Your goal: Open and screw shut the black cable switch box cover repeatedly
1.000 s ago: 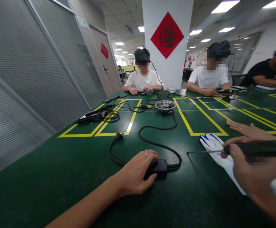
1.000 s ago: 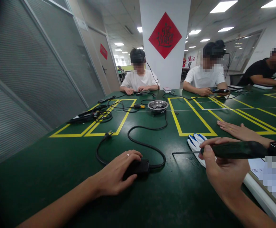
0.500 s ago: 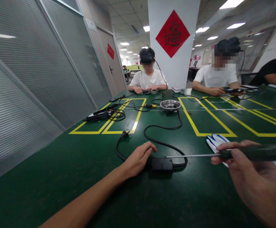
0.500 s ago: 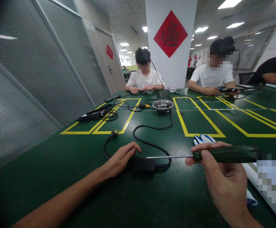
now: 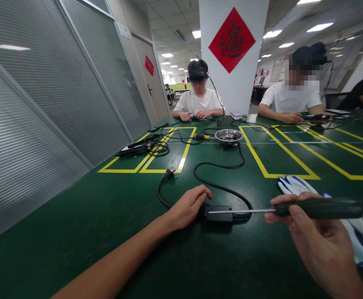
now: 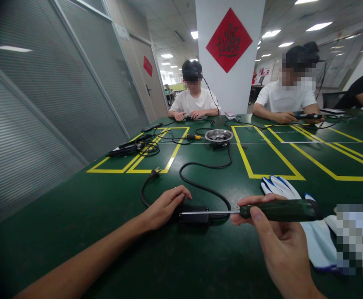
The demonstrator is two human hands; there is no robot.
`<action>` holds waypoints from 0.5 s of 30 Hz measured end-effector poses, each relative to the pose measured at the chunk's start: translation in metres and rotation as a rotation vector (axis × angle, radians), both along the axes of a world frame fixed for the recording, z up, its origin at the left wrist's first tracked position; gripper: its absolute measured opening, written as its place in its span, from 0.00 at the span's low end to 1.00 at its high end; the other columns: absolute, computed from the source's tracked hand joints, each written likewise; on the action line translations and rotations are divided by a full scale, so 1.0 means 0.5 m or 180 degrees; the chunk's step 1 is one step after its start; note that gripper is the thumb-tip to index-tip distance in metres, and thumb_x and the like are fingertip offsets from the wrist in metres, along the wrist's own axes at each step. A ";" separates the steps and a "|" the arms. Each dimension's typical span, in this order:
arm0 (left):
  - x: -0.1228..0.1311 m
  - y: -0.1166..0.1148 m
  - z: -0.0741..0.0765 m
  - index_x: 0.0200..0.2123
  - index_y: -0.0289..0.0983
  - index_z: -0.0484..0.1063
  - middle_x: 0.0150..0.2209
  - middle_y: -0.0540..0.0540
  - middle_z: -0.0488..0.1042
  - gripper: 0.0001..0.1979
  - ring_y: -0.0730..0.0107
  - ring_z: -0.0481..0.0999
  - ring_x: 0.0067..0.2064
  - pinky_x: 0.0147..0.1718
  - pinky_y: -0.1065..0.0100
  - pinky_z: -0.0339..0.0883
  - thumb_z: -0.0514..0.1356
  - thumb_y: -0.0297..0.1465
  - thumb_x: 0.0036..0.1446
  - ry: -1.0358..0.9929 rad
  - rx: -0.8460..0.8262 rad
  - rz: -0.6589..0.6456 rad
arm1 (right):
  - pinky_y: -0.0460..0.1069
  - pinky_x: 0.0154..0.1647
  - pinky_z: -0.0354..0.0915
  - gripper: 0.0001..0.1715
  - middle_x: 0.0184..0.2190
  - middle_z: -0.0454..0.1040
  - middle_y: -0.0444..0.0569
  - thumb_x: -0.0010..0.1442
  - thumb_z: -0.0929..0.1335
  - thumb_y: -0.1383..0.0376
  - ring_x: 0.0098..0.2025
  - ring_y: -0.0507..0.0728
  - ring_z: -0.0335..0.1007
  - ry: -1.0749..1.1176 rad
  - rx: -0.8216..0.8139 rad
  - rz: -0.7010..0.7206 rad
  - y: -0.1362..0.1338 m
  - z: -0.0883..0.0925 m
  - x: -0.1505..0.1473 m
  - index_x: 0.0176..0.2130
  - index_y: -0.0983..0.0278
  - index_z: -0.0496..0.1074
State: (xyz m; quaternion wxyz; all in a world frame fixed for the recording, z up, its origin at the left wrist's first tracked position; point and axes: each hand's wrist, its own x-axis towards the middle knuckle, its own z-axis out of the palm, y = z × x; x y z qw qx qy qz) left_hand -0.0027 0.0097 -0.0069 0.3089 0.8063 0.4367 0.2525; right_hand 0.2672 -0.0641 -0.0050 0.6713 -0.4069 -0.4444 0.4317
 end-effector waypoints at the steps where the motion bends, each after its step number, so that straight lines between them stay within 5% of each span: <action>1: 0.000 -0.001 0.000 0.41 0.37 0.69 0.39 0.47 0.70 0.14 0.66 0.69 0.41 0.43 0.67 0.62 0.44 0.30 0.68 0.0007 0.0005 0.0004 | 0.57 0.37 0.76 0.13 0.42 0.75 0.49 0.57 0.69 0.66 0.33 0.59 0.78 0.0025 -0.0013 0.0002 0.002 -0.001 -0.001 0.42 0.59 0.66; 9: -0.001 -0.006 0.003 0.42 0.38 0.68 0.39 0.47 0.70 0.15 0.64 0.69 0.42 0.43 0.65 0.63 0.43 0.33 0.69 -0.0014 0.0055 -0.0075 | 0.57 0.37 0.76 0.13 0.40 0.76 0.49 0.55 0.71 0.64 0.33 0.58 0.77 0.0116 -0.0225 0.0030 0.014 -0.011 -0.007 0.41 0.60 0.67; 15: -0.015 0.001 0.029 0.34 0.36 0.72 0.43 0.45 0.71 0.13 0.64 0.70 0.45 0.48 0.65 0.62 0.50 0.33 0.66 -0.0172 0.0015 -0.0576 | 0.53 0.35 0.76 0.12 0.39 0.76 0.49 0.55 0.70 0.64 0.36 0.57 0.77 0.0470 -0.0229 -0.0032 0.016 -0.003 -0.006 0.41 0.60 0.68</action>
